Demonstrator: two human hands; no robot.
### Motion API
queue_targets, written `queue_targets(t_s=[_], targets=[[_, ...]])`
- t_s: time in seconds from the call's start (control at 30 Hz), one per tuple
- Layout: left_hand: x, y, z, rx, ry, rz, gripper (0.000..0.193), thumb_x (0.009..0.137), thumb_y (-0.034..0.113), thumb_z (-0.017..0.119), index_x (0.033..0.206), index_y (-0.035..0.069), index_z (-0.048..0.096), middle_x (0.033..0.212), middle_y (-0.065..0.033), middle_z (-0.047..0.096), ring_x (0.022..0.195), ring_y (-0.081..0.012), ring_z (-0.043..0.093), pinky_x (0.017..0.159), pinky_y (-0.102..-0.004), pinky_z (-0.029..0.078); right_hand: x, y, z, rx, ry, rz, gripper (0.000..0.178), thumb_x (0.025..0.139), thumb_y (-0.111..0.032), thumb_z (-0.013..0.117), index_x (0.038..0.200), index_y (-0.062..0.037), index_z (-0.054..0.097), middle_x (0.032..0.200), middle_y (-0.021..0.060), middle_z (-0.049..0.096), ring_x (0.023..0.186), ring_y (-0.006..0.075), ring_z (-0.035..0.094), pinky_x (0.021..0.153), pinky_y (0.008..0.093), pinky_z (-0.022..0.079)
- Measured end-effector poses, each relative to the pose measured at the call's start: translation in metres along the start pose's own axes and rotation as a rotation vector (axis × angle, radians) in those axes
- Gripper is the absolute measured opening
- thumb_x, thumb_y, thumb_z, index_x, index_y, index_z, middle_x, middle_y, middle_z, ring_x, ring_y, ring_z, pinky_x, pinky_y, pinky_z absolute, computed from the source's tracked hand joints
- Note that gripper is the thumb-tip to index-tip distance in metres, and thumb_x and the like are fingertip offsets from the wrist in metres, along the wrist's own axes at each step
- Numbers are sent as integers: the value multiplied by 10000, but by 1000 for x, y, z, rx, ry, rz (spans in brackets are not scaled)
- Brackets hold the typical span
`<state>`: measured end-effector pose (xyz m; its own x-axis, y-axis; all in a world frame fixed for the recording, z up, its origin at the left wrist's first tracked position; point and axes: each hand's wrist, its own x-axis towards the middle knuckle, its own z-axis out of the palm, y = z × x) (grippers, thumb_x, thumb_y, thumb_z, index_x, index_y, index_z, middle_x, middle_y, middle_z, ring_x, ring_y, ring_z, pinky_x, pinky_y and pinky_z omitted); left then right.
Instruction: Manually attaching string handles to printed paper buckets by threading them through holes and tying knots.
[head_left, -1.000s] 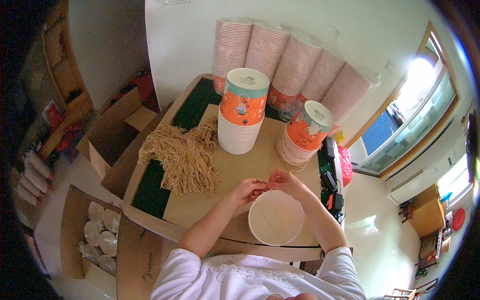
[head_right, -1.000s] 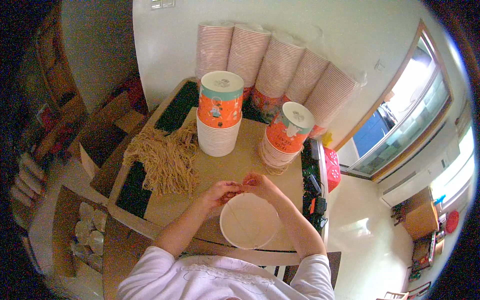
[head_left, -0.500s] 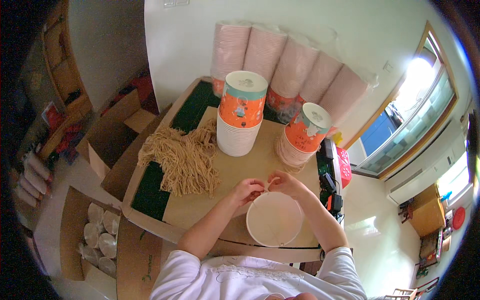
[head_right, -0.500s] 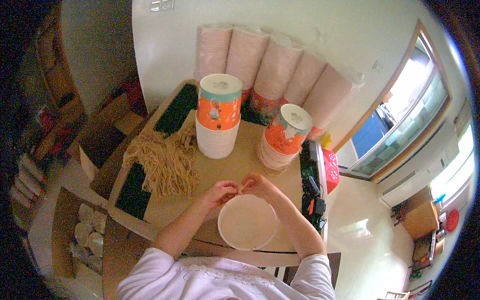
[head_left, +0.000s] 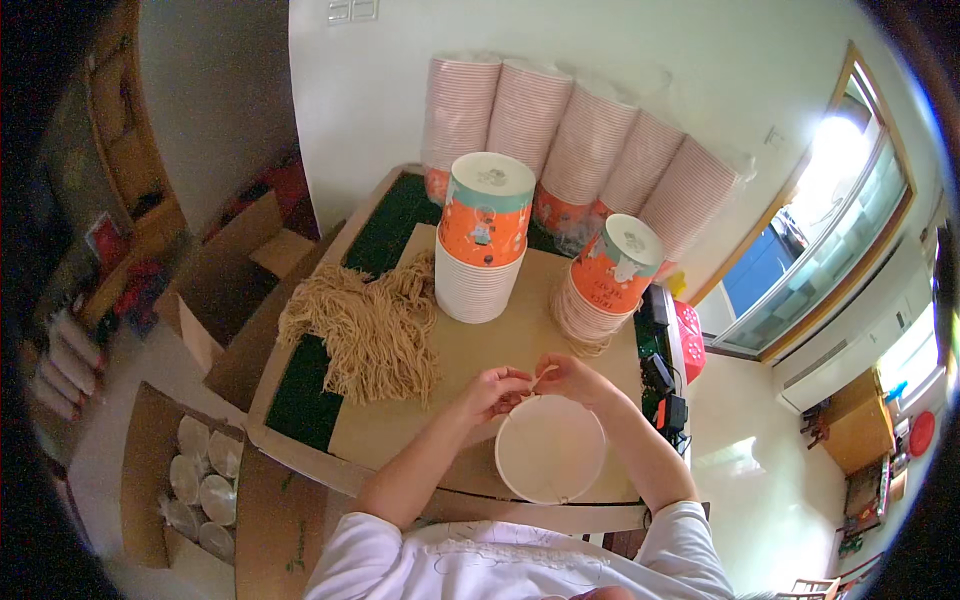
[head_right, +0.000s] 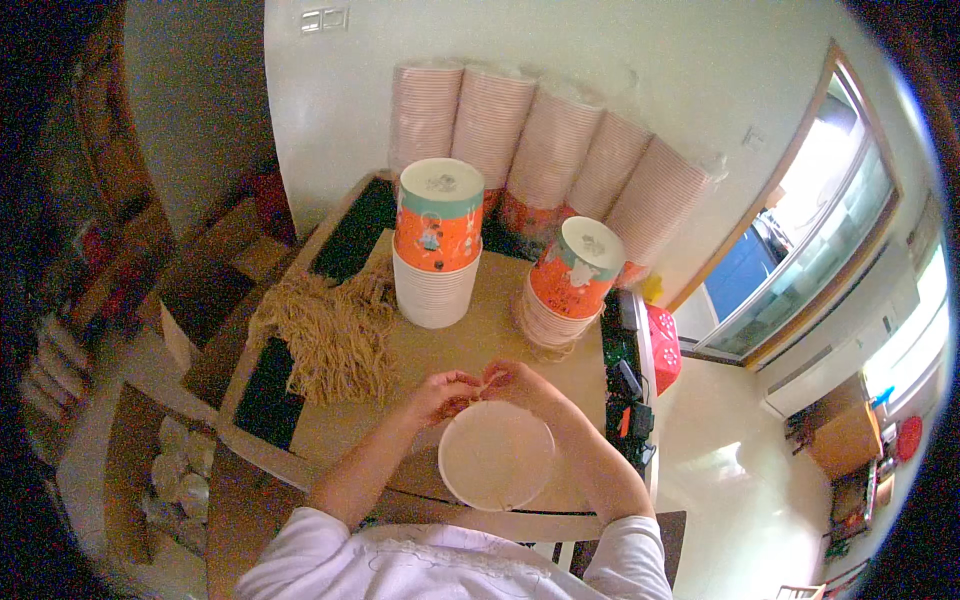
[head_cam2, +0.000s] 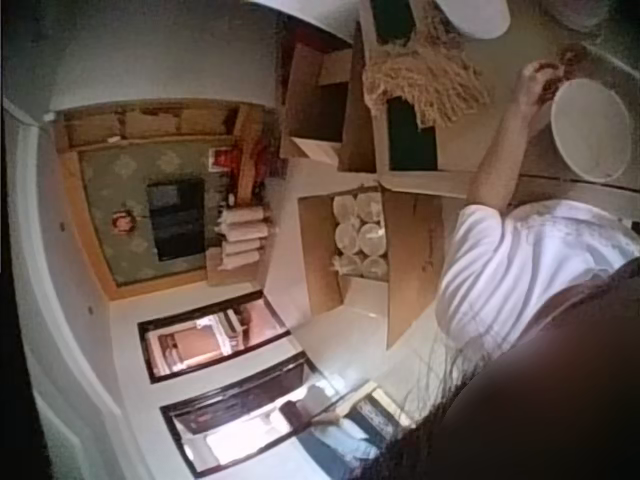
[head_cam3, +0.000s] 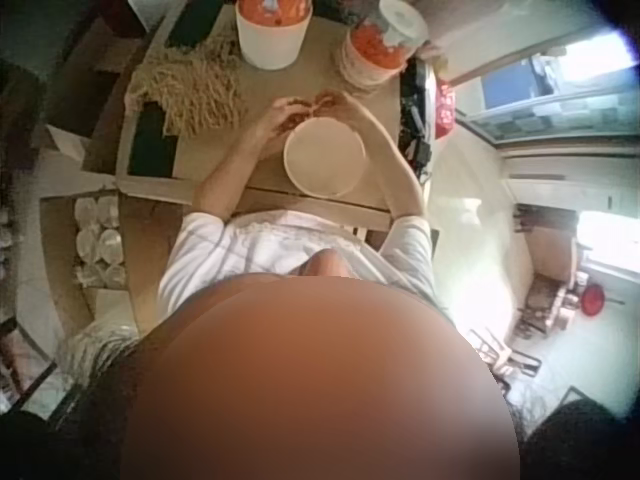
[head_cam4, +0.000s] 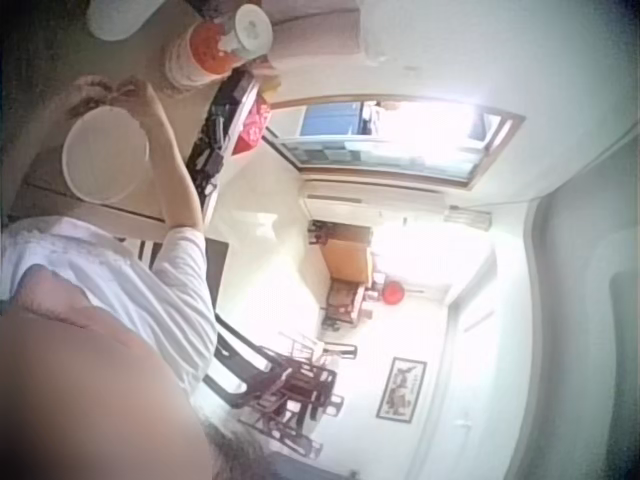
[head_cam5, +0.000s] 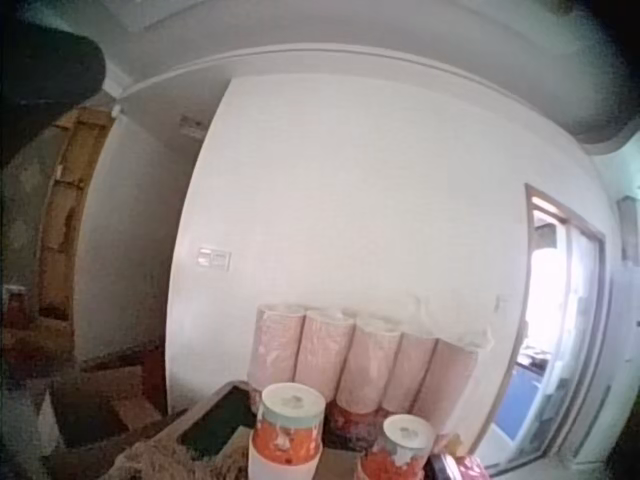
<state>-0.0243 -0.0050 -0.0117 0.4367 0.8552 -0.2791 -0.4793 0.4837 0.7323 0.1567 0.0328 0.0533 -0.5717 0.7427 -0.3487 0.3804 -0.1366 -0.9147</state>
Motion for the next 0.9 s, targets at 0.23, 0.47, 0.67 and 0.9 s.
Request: queue_targets(t_s=[0.23, 0.47, 0.67, 0.9], targets=[[-1, 3, 2, 106, -24, 24, 191, 786, 80, 619, 959, 40, 551, 787, -40, 594, 609, -96, 549, 533, -223, 455, 1, 5, -4, -44, 15, 17, 175, 759, -19, 626, 892, -50, 517, 786, 46, 617, 722, 95, 570, 628, 209, 448], [1, -3, -1, 55, -17, 83, 167, 796, 72, 606, 948, 38, 544, 767, -35, 584, 592, -99, 535, 525, -219, 452, 1, 3, -2, -57, -3, -20, 172, 775, -41, 634, 922, -43, 545, 800, 36, 614, 745, 96, 570, 653, 215, 454], [-3, 4, -3, -131, -40, 1, 260, 793, 39, 598, 1036, 47, 506, 795, -47, 587, 633, -109, 553, 554, -231, 474, 9, 9, 0, -96, -26, -55, 136, 776, -36, 632, 892, -27, 560, 800, 28, 610, 736, 90, 563, 656, 216, 454], [-16, 4, 2, -93, 39, 61, 322, 777, 20, 610, 1073, 51, 485, 837, -55, 596, 666, -118, 577, 591, -235, 497, 6, 3, 2, -169, 19, -25, 74, 769, -52, 635, 801, -24, 575, 733, 19, 602, 689, 77, 552, 606, 202, 439]])
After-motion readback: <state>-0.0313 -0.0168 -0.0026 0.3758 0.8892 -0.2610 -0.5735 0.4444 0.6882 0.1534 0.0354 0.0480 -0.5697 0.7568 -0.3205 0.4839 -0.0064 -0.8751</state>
